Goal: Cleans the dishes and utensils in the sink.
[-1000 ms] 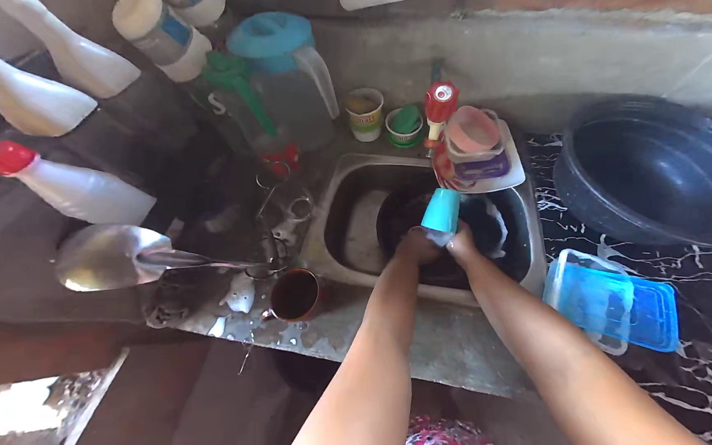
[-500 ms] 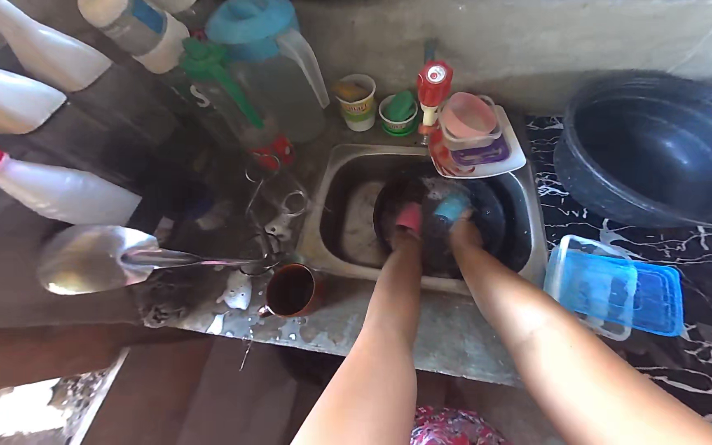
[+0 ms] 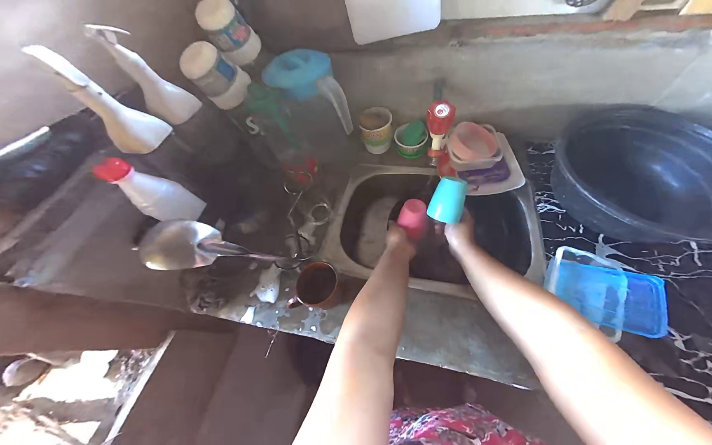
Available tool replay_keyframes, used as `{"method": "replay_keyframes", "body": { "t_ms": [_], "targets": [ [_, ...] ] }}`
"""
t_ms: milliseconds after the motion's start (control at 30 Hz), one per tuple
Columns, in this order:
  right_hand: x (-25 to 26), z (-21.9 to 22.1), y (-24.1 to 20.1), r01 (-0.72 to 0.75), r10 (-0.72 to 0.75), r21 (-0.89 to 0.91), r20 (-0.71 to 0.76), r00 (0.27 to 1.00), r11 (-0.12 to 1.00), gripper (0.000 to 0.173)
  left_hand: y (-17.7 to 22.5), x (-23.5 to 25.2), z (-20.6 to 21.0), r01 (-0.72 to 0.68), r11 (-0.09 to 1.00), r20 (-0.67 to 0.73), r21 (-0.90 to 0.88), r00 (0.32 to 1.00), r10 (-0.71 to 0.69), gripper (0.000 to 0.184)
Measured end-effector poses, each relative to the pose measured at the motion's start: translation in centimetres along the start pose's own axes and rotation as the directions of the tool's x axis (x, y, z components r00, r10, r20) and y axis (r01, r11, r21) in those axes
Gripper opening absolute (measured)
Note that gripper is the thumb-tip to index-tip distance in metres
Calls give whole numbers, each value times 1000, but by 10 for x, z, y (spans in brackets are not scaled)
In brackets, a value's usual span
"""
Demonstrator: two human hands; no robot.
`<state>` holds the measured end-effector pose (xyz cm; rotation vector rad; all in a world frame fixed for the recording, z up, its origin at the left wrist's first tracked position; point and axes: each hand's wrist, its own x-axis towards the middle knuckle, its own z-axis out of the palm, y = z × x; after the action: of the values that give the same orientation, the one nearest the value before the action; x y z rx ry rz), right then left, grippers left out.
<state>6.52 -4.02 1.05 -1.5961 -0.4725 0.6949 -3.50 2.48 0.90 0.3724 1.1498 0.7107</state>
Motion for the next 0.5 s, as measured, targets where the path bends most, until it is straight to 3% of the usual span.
{"method": "replay_keyframes", "body": {
  "t_ms": [67, 167, 267, 367, 433, 500],
  "targets": [
    [-2, -2, -12, 96, -106, -163, -55, 993, 982, 48, 1, -3, 0, 8, 999, -28, 49, 1000, -7, 64],
    [-10, 1, -30, 80, -119, -374, -83, 989, 924, 52, 1, -14, 2, 9, 994, -10, 110, 1000, -8, 66],
    [-18, -1, -25, 159, -156, -499, 49, 987, 852, 60, 3, -34, 9, -5, 992, 75, 126, 997, -5, 73],
    [-25, -13, -17, 321, -256, -547, 193, 947, 773, 67, 17, -48, 10, -61, 976, 291, 207, 957, -2, 91],
    [-32, -17, -23, 360, -204, -638, 307, 930, 680, 73, 33, -57, 12, -110, 959, 405, 262, 915, -6, 78],
    [-39, -13, -27, 435, -189, -666, 412, 892, 606, 68, 52, -74, 18, -166, 948, 369, 271, 928, 57, 60]
  ]
}}
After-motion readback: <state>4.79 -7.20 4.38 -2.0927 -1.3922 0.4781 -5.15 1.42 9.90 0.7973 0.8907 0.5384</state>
